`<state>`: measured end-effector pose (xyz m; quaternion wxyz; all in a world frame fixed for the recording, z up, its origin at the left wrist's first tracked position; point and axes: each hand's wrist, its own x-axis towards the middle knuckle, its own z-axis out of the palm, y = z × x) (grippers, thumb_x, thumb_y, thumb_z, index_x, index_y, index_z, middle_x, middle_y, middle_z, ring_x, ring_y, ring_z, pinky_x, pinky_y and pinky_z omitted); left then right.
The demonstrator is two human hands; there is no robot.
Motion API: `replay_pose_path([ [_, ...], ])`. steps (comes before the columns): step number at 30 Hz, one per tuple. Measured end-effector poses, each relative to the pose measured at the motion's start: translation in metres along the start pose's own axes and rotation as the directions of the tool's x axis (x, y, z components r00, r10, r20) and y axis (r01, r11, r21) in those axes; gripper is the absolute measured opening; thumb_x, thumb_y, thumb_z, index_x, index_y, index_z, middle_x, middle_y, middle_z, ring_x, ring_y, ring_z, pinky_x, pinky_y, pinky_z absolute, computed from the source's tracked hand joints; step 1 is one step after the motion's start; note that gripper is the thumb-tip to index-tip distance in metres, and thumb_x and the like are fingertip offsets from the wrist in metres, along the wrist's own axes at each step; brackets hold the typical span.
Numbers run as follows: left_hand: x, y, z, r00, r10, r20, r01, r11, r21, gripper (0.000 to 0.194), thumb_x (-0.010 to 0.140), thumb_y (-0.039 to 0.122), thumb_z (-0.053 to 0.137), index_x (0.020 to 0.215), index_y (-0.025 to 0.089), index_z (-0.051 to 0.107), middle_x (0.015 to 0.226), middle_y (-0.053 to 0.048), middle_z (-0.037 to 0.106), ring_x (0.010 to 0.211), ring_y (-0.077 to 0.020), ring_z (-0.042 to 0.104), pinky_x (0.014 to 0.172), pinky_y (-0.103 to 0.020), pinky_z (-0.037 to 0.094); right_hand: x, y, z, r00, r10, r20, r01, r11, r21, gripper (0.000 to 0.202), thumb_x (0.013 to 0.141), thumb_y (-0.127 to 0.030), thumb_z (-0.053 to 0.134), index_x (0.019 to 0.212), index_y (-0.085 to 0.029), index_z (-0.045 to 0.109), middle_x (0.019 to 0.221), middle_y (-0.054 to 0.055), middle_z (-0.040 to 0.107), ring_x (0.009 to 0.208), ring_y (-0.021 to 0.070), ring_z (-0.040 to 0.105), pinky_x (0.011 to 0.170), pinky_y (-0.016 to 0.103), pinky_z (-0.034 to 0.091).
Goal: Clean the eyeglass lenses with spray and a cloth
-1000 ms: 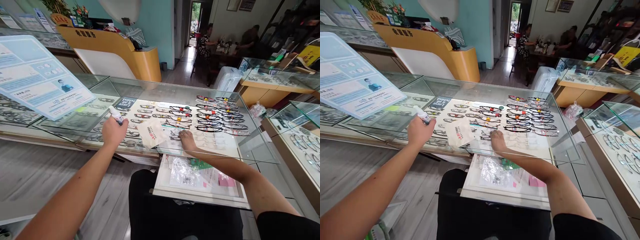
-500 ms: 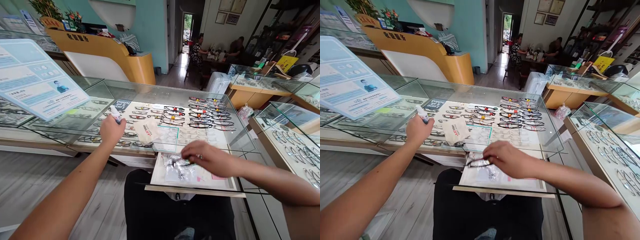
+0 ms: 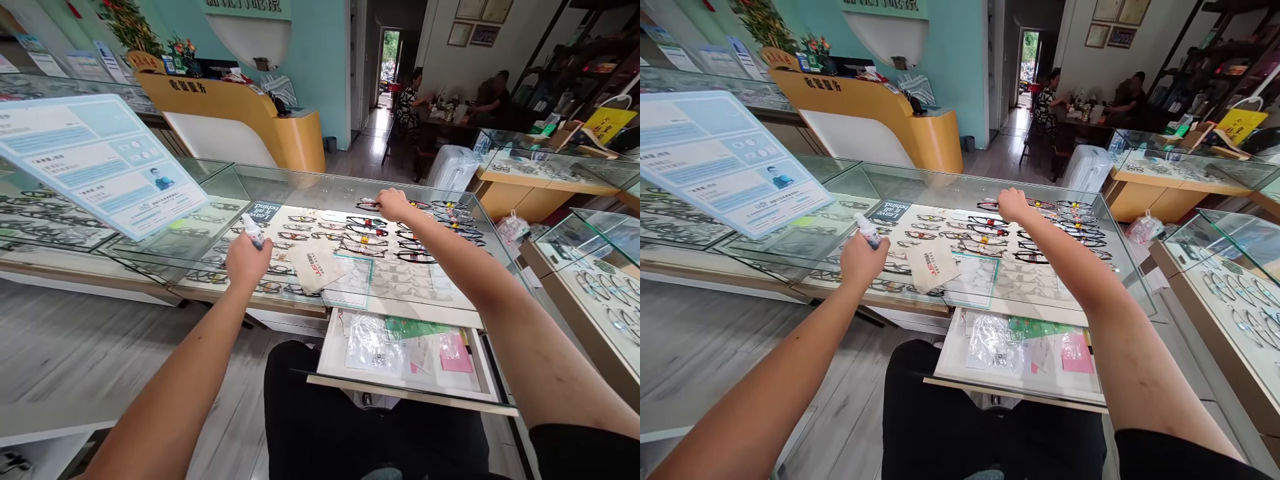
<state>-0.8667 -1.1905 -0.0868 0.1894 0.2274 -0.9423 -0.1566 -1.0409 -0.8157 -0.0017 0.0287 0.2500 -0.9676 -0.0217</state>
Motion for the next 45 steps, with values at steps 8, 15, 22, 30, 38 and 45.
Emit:
replay_pose_path([
  [8, 0.004, -0.004, 0.002, 1.0, -0.027, -0.015, 0.027, 0.999, -0.027, 0.038, 0.099, 0.052, 0.056, 0.118, 0.02, 0.065, 0.113, -0.021, 0.074, 0.116, -0.0461, 0.071, 0.095, -0.053, 0.059, 0.05, -0.005, 0.029, 0.99, 0.101, 0.099, -0.105, 0.994, 0.038, 0.042, 0.106, -0.03, 0.056, 0.135, -0.008, 0.077, 0.148, 0.029, 0.067, 0.131, 0.0394, 0.052, 0.121, 0.057, 0.041],
  [15, 0.003, -0.004, 0.002, 1.0, -0.016, -0.015, 0.016, 0.999, -0.028, 0.044, 0.099, 0.054, 0.053, 0.121, 0.019, 0.066, 0.116, -0.023, 0.075, 0.119, -0.0482, 0.07, 0.098, -0.056, 0.058, 0.054, -0.006, 0.042, 0.99, 0.103, 0.098, -0.111, 0.991, 0.075, 0.032, 0.106, -0.02, 0.057, 0.126, -0.009, 0.079, 0.15, 0.025, 0.065, 0.133, 0.0357, 0.051, 0.122, 0.053, 0.04],
  [22, 0.002, -0.004, 0.002, 0.999, -0.03, -0.015, 0.03, 0.999, -0.031, 0.046, 0.099, 0.056, 0.052, 0.122, 0.019, 0.068, 0.114, -0.022, 0.076, 0.117, -0.0467, 0.072, 0.095, -0.053, 0.058, 0.037, -0.012, 0.039, 0.99, 0.138, 0.01, -0.138, 0.982, 0.13, 0.03, 0.105, -0.02, 0.06, 0.128, -0.01, 0.078, 0.154, 0.025, 0.061, 0.134, 0.0356, 0.048, 0.123, 0.055, 0.038],
  [30, 0.002, -0.001, -0.002, 0.999, -0.026, 0.018, 0.027, 0.999, -0.019, 0.046, 0.101, 0.055, 0.052, 0.122, 0.017, 0.067, 0.118, -0.023, 0.077, 0.115, -0.0452, 0.072, 0.094, -0.05, 0.057, -0.035, -0.02, -0.029, 0.917, 0.154, -0.368, -0.019, 0.939, 0.345, 0.034, 0.108, -0.025, 0.052, 0.135, -0.013, 0.069, 0.137, 0.02, 0.069, 0.126, 0.034, 0.057, 0.112, 0.048, 0.045],
  [38, 0.001, 0.001, -0.001, 1.0, -0.015, -0.018, 0.017, 0.994, 0.108, 0.056, 0.102, 0.055, 0.049, 0.12, 0.007, 0.072, 0.131, -0.032, 0.074, 0.134, -0.0498, 0.064, 0.115, -0.059, 0.052, -0.244, -0.017, -0.058, 0.871, 0.014, -0.49, 0.213, 0.89, 0.404, 0.025, 0.114, -0.026, 0.044, 0.118, -0.024, 0.068, 0.093, 0.008, 0.074, 0.091, 0.0279, 0.068, 0.095, 0.044, 0.049],
  [45, 0.001, 0.001, 0.002, 0.999, -0.035, -0.042, 0.039, 0.995, 0.095, 0.074, 0.095, 0.067, 0.046, 0.125, 0.005, 0.072, 0.137, -0.037, 0.072, 0.135, -0.0554, 0.064, 0.117, -0.068, 0.051, -0.396, 0.0, 0.004, 0.971, 0.166, -0.171, -0.068, 0.88, 0.47, 0.032, 0.116, -0.048, 0.055, 0.136, -0.029, 0.071, 0.113, 0.011, 0.08, 0.108, 0.0336, 0.075, 0.098, 0.052, 0.058],
])
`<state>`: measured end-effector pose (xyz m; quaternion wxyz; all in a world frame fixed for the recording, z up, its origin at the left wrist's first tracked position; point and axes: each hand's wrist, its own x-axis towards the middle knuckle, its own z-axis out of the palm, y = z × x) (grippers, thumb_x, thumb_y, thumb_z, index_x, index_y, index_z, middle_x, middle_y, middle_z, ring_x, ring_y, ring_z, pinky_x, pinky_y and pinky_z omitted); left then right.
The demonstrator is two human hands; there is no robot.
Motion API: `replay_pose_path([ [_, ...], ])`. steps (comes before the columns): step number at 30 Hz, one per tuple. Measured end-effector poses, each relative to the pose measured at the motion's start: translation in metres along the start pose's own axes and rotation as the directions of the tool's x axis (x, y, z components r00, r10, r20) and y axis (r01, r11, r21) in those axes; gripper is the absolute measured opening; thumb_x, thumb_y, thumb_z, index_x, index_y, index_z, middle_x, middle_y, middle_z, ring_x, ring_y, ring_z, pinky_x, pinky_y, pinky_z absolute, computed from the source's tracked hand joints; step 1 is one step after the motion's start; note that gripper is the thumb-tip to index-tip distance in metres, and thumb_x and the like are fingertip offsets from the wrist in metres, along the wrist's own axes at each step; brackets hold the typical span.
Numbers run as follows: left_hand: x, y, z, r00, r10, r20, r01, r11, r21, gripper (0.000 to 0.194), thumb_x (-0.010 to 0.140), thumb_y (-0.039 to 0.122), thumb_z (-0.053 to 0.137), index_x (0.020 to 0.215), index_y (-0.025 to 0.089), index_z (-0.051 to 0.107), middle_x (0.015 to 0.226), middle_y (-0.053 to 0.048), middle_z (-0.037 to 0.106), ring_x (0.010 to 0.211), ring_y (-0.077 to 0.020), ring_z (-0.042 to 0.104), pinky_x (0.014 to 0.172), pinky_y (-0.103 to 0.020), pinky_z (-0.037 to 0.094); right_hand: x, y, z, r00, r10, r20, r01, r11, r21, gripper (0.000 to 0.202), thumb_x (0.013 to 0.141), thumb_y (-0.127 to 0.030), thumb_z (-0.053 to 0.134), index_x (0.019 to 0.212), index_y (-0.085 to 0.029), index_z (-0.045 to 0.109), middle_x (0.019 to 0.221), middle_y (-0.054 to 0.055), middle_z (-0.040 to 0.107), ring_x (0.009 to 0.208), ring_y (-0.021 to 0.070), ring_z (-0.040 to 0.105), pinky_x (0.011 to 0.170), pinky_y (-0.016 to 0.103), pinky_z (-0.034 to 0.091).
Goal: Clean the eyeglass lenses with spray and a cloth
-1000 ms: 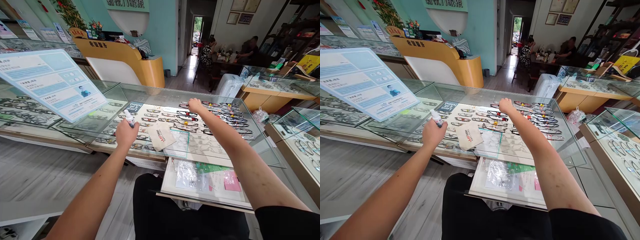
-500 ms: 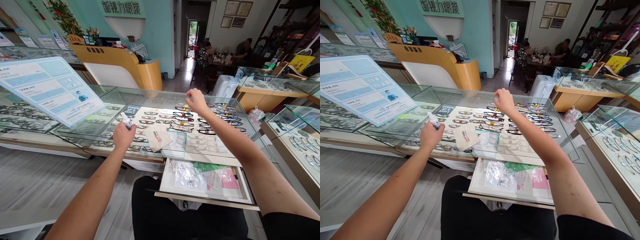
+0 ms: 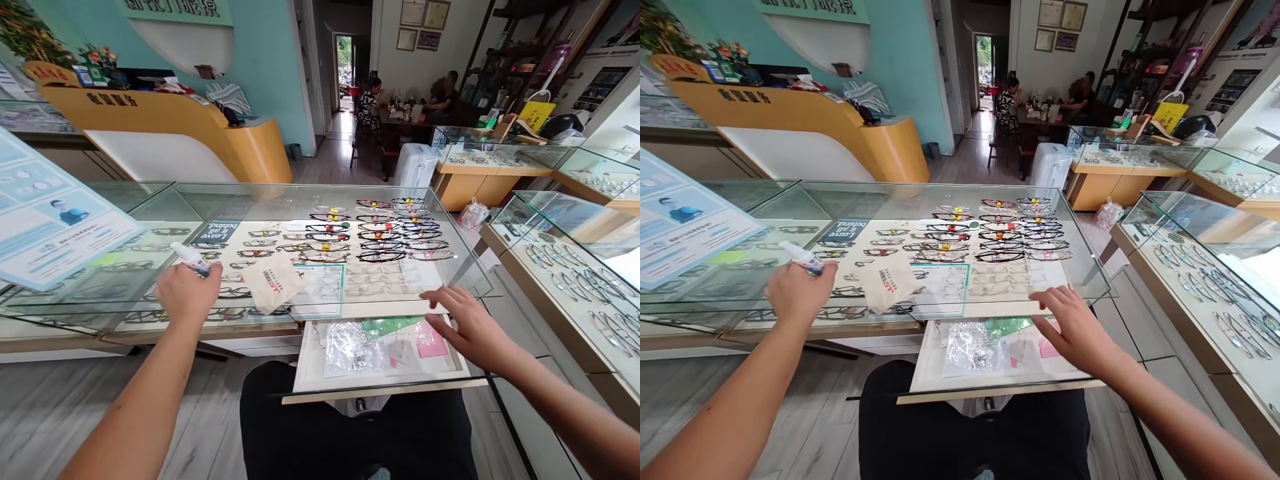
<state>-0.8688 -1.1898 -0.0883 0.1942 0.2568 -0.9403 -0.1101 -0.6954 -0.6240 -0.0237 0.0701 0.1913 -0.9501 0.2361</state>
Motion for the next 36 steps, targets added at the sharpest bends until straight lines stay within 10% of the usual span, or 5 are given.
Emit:
replay_pose_path([
  [9, -0.003, 0.003, 0.0, 0.998, -0.048, -0.026, 0.046, 0.994, -0.096, 0.093, 0.094, 0.063, 0.063, 0.158, -0.002, 0.043, 0.158, -0.039, 0.057, 0.157, -0.054, 0.051, 0.13, -0.069, 0.042, -0.102, 0.037, 0.077, 0.786, 0.257, -0.563, -0.423, 0.887, -0.186, 0.041, 0.11, -0.043, 0.059, 0.148, -0.03, 0.066, 0.141, 0.019, 0.073, 0.131, 0.0459, 0.066, 0.109, 0.068, 0.053],
  [26, 0.001, -0.002, 0.01, 0.999, -0.052, -0.008, 0.052, 0.998, -0.027, 0.098, 0.097, 0.059, 0.071, 0.163, 0.001, 0.029, 0.163, -0.035, 0.055, 0.152, -0.0485, 0.055, 0.126, -0.056, 0.045, -0.009, 0.079, 0.081, 0.84, 0.264, -0.474, -0.431, 0.855, -0.289, 0.054, 0.114, -0.051, 0.044, 0.153, -0.022, 0.068, 0.164, 0.017, 0.066, 0.157, 0.0416, 0.053, 0.134, 0.066, 0.035],
  [36, 0.0, -0.005, 0.011, 0.999, -0.037, -0.002, 0.037, 0.995, -0.089, 0.093, 0.1, 0.058, 0.072, 0.161, 0.0, 0.034, 0.162, -0.035, 0.055, 0.15, -0.0461, 0.055, 0.126, -0.056, 0.043, 0.02, 0.106, 0.089, 0.784, 0.23, -0.577, -0.428, 0.873, -0.233, 0.048, 0.111, -0.053, 0.05, 0.133, -0.022, 0.079, 0.142, 0.019, 0.076, 0.132, 0.0428, 0.061, 0.111, 0.057, 0.042],
])
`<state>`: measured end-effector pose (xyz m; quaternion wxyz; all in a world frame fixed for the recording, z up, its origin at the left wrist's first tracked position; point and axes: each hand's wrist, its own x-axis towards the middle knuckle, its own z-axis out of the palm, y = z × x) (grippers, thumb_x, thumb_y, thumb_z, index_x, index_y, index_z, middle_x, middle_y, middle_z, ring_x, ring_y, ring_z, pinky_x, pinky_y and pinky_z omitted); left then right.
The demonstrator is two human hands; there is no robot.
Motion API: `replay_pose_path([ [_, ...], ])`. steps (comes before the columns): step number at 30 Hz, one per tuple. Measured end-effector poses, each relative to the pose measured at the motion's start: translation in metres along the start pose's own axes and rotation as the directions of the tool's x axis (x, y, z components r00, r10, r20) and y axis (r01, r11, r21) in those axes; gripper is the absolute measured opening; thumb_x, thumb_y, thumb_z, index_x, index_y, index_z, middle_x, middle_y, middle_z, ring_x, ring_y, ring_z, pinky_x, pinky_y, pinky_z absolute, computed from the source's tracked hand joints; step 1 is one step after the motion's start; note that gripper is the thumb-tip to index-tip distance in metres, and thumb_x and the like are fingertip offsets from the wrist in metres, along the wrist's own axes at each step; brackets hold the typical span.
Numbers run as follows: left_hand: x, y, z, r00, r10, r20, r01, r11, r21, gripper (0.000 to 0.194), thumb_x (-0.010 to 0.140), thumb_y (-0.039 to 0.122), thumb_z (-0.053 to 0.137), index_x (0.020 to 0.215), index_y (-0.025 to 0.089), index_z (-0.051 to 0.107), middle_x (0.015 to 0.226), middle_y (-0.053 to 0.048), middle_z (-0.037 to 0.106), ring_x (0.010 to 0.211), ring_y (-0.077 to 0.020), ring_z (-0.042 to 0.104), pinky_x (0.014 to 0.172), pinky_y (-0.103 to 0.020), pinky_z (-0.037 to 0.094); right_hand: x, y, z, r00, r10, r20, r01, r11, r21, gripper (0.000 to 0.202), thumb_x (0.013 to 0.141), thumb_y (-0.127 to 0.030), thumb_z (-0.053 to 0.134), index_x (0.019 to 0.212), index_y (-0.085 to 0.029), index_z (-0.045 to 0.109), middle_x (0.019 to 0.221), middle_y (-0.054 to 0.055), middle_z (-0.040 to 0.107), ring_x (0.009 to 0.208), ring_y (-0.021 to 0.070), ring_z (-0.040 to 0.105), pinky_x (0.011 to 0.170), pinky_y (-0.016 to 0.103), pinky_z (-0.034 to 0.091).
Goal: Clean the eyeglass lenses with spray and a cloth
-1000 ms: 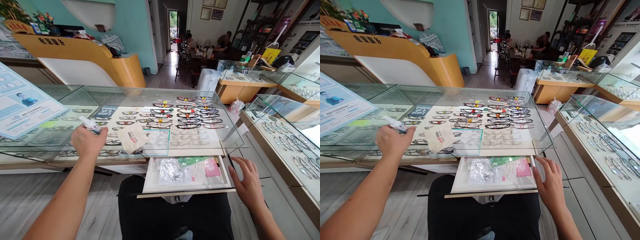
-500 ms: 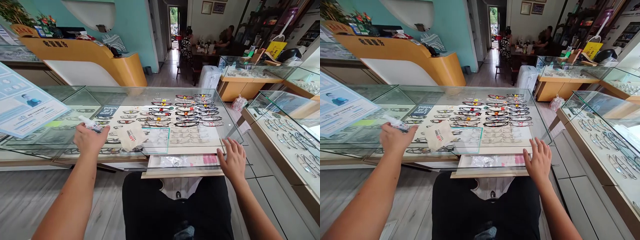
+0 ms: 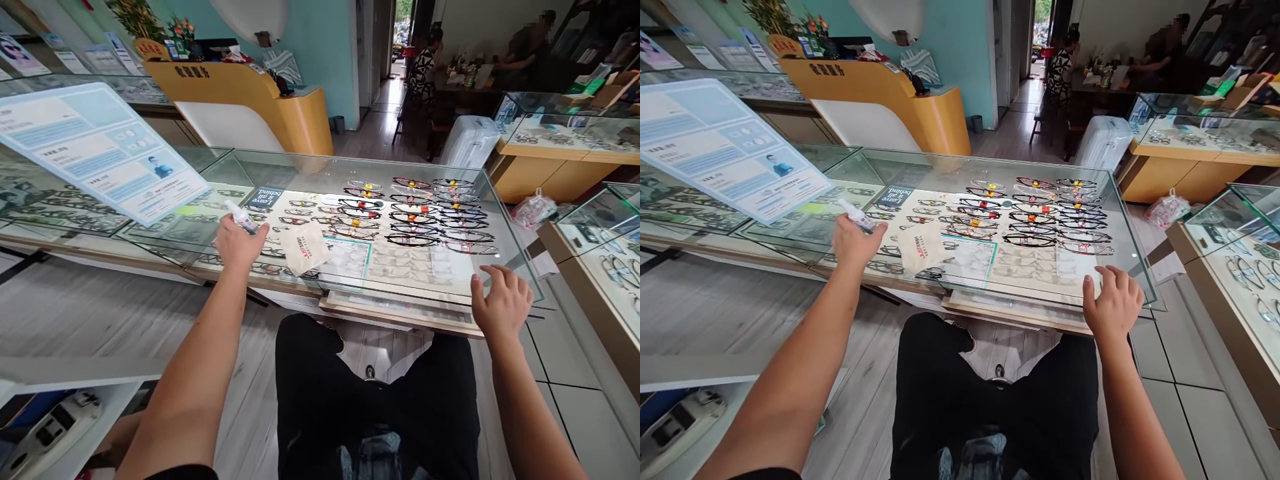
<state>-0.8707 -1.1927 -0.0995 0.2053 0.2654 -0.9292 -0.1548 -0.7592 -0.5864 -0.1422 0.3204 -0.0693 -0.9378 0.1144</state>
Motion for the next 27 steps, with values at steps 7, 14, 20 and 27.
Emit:
replay_pose_path([
  [7, 0.0, -0.004, 0.006, 0.997, 0.004, -0.081, -0.013, 0.995, -0.103, 0.088, 0.09, 0.052, 0.078, 0.157, 0.006, 0.043, 0.157, -0.034, 0.06, 0.149, -0.0558, 0.056, 0.125, -0.066, 0.045, 0.004, 0.007, 0.017, 0.99, -0.02, -0.143, 0.022, 1.0, 0.007, 0.041, 0.108, -0.046, 0.053, 0.12, -0.02, 0.082, 0.119, 0.016, 0.081, 0.108, 0.0355, 0.064, 0.092, 0.046, 0.04],
  [14, -0.001, -0.005, 0.007, 0.996, 0.005, -0.094, -0.019, 0.988, -0.155, 0.085, 0.089, 0.049, 0.08, 0.155, 0.007, 0.044, 0.155, -0.035, 0.059, 0.151, -0.0561, 0.054, 0.127, -0.068, 0.042, 0.004, 0.011, 0.023, 0.977, -0.069, -0.201, 0.075, 0.997, 0.022, 0.04, 0.108, -0.042, 0.051, 0.116, -0.019, 0.083, 0.115, 0.016, 0.083, 0.1, 0.0327, 0.065, 0.087, 0.044, 0.041],
  [20, -0.002, -0.001, 0.005, 0.985, -0.009, -0.171, -0.031, 0.973, -0.229, 0.076, 0.088, 0.04, 0.083, 0.149, 0.008, 0.048, 0.153, -0.034, 0.06, 0.151, -0.0534, 0.054, 0.13, -0.066, 0.04, 0.004, 0.017, 0.031, 0.96, -0.089, -0.267, 0.104, 0.994, 0.041, 0.041, 0.107, -0.04, 0.05, 0.108, -0.019, 0.085, 0.108, 0.014, 0.085, 0.094, 0.0314, 0.068, 0.085, 0.043, 0.043],
  [27, -0.094, -0.001, 0.003, 0.891, -0.131, -0.434, -0.125, 0.849, -0.513, 0.036, 0.089, 0.033, 0.073, 0.119, 0.021, 0.058, 0.133, -0.017, 0.066, 0.133, -0.0351, 0.063, 0.125, -0.053, 0.046, 0.003, 0.023, 0.039, 0.941, -0.108, -0.32, 0.135, 0.989, 0.063, 0.038, 0.106, -0.034, 0.051, 0.103, -0.018, 0.085, 0.103, 0.014, 0.087, 0.091, 0.0309, 0.073, 0.081, 0.041, 0.045],
])
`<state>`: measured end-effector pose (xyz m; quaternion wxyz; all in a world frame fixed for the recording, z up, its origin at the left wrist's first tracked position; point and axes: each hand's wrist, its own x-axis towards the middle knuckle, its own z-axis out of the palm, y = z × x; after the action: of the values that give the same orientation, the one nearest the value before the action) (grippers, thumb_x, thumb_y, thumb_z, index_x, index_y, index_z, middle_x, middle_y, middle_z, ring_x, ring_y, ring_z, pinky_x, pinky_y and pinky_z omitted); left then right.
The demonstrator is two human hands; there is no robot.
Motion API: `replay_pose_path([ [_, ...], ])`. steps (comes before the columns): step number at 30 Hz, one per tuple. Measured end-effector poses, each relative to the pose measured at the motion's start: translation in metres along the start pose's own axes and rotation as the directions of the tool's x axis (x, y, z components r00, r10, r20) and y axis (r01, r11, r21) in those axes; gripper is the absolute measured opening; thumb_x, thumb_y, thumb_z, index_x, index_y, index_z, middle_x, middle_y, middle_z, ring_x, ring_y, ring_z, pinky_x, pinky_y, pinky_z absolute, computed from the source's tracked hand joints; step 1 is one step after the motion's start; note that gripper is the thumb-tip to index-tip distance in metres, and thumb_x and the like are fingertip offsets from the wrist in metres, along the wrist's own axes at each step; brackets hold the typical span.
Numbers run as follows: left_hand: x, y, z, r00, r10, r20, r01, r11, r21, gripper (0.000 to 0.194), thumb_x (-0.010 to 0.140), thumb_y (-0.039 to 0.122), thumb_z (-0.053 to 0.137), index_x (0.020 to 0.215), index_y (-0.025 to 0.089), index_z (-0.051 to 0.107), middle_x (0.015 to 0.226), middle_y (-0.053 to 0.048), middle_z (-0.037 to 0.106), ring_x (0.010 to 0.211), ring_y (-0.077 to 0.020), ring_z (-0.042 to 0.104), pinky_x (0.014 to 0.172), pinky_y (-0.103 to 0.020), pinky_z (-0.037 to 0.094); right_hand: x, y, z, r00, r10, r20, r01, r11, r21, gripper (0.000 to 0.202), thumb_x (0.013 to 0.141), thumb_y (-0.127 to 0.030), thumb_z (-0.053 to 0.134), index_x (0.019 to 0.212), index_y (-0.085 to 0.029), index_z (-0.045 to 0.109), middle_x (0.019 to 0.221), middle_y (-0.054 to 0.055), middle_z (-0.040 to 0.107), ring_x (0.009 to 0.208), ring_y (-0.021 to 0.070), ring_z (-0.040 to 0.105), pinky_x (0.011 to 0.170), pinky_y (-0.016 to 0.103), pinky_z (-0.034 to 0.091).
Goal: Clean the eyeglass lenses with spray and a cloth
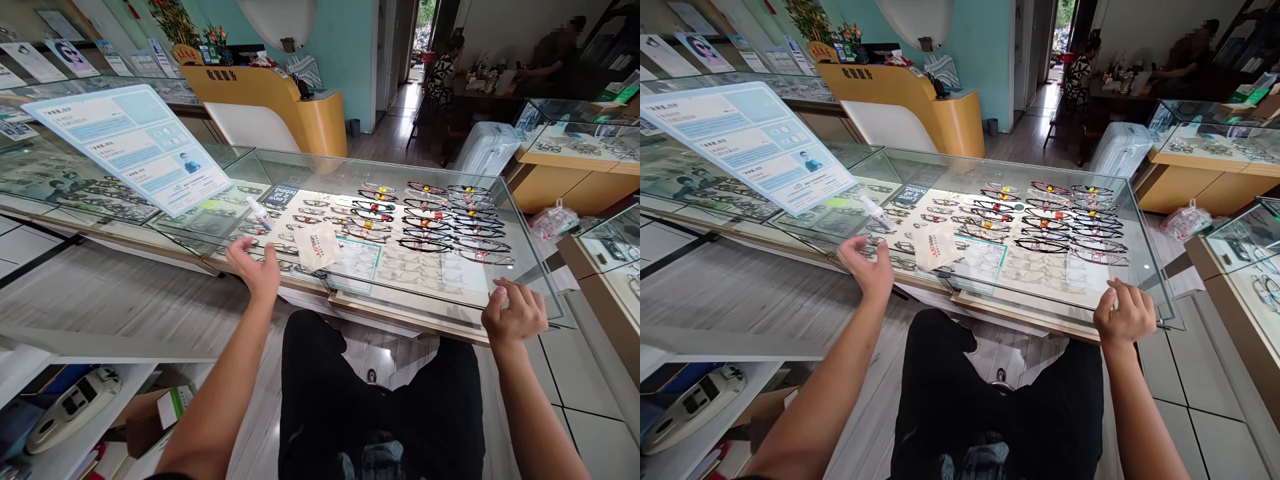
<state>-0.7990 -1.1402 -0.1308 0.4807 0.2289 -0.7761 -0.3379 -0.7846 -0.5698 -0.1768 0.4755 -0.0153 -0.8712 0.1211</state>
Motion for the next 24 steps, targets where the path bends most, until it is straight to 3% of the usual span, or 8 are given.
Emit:
replay_pose_path([
  [2, -0.036, 0.003, -0.014, 0.959, -0.183, 0.217, 0.214, 0.968, -0.129, 0.031, 0.094, 0.048, 0.069, 0.11, 0.022, 0.062, 0.11, -0.01, 0.07, 0.104, -0.0293, 0.069, 0.103, -0.045, 0.057, 0.001, -0.001, -0.001, 0.999, -0.038, -0.032, 0.038, 0.999, 0.003, 0.036, 0.106, -0.032, 0.052, 0.102, -0.018, 0.085, 0.103, 0.013, 0.088, 0.09, 0.0296, 0.074, 0.081, 0.04, 0.047],
  [3, -0.051, 0.006, -0.019, 0.88, -0.269, 0.392, 0.344, 0.929, -0.134, 0.035, 0.095, 0.055, 0.066, 0.106, 0.022, 0.066, 0.102, -0.009, 0.071, 0.095, -0.0278, 0.069, 0.092, -0.042, 0.058, 0.002, -0.002, -0.002, 0.997, -0.058, -0.056, 0.059, 0.998, 0.003, 0.035, 0.106, -0.031, 0.053, 0.101, -0.018, 0.085, 0.103, 0.012, 0.088, 0.088, 0.0287, 0.074, 0.08, 0.04, 0.047],
  [5, -0.07, 0.012, -0.025, 0.712, -0.366, 0.599, 0.499, 0.864, -0.064, 0.048, 0.094, 0.068, 0.064, 0.104, 0.021, 0.072, 0.097, -0.008, 0.073, 0.088, -0.0267, 0.068, 0.079, -0.038, 0.056, 0.004, -0.005, -0.003, 0.993, -0.08, -0.092, 0.08, 0.997, -0.004, 0.035, 0.107, -0.03, 0.053, 0.1, -0.019, 0.086, 0.1, 0.01, 0.089, 0.085, 0.0275, 0.074, 0.077, 0.039, 0.048],
  [7, -0.077, 0.02, -0.025, 0.634, -0.395, 0.665, 0.54, 0.841, -0.015, 0.054, 0.089, 0.075, 0.067, 0.097, 0.022, 0.075, 0.095, -0.008, 0.073, 0.087, -0.0261, 0.067, 0.075, -0.036, 0.053, 0.005, -0.007, -0.004, 0.992, -0.074, -0.104, 0.072, 0.997, -0.017, 0.038, 0.108, -0.031, 0.052, 0.099, -0.019, 0.087, 0.098, 0.01, 0.089, 0.084, 0.0275, 0.074, 0.076, 0.038, 0.047],
  [14, -0.066, 0.044, -0.021, 0.675, -0.384, 0.63, 0.527, 0.849, -0.046, 0.052, 0.082, 0.068, 0.08, 0.07, 0.025, 0.053, 0.068, 0.002, 0.046, 0.065, -0.0171, 0.044, 0.062, -0.032, 0.038, 0.005, -0.004, -0.003, 0.994, -0.066, -0.087, 0.066, 0.998, -0.009, 0.034, 0.106, -0.029, 0.055, 0.098, -0.018, 0.087, 0.097, 0.01, 0.088, 0.084, 0.0281, 0.075, 0.074, 0.039, 0.047],
  [17, -0.063, 0.047, -0.024, 0.704, -0.364, 0.609, 0.528, 0.842, -0.108, 0.052, 0.078, 0.065, 0.084, 0.069, 0.025, 0.053, 0.068, 0.002, 0.047, 0.067, -0.0167, 0.047, 0.065, -0.031, 0.04, 0.004, -0.002, -0.002, 0.999, -0.025, -0.041, 0.025, 1.0, 0.006, 0.033, 0.105, -0.028, 0.056, 0.099, -0.018, 0.087, 0.099, 0.012, 0.088, 0.089, 0.0291, 0.075, 0.074, 0.039, 0.046],
  [20, -0.058, 0.048, -0.026, 0.682, -0.387, 0.62, 0.635, 0.735, -0.239, 0.048, 0.068, 0.057, 0.09, 0.072, 0.024, 0.056, 0.077, -0.001, 0.061, 0.079, -0.0204, 0.063, 0.074, -0.032, 0.052, 0.003, -0.001, -0.002, 1.0, 0.02, -0.003, -0.02, 1.0, 0.011, 0.032, 0.103, -0.028, 0.056, 0.099, -0.018, 0.086, 0.099, 0.013, 0.087, 0.091, 0.0296, 0.075, 0.074, 0.039, 0.045],
  [24, -0.05, 0.052, -0.03, 0.66, -0.437, 0.612, 0.74, 0.522, -0.425, 0.04, 0.058, 0.039, 0.088, 0.079, 0.024, 0.057, 0.088, -0.003, 0.07, 0.087, -0.023, 0.069, 0.08, -0.037, 0.059, 0.004, -0.001, -0.003, 0.999, 0.038, 0.019, -0.039, 0.999, 0.004, 0.029, 0.101, -0.028, 0.059, 0.098, -0.018, 0.086, 0.099, 0.013, 0.086, 0.091, 0.0296, 0.073, 0.071, 0.038, 0.042],
])
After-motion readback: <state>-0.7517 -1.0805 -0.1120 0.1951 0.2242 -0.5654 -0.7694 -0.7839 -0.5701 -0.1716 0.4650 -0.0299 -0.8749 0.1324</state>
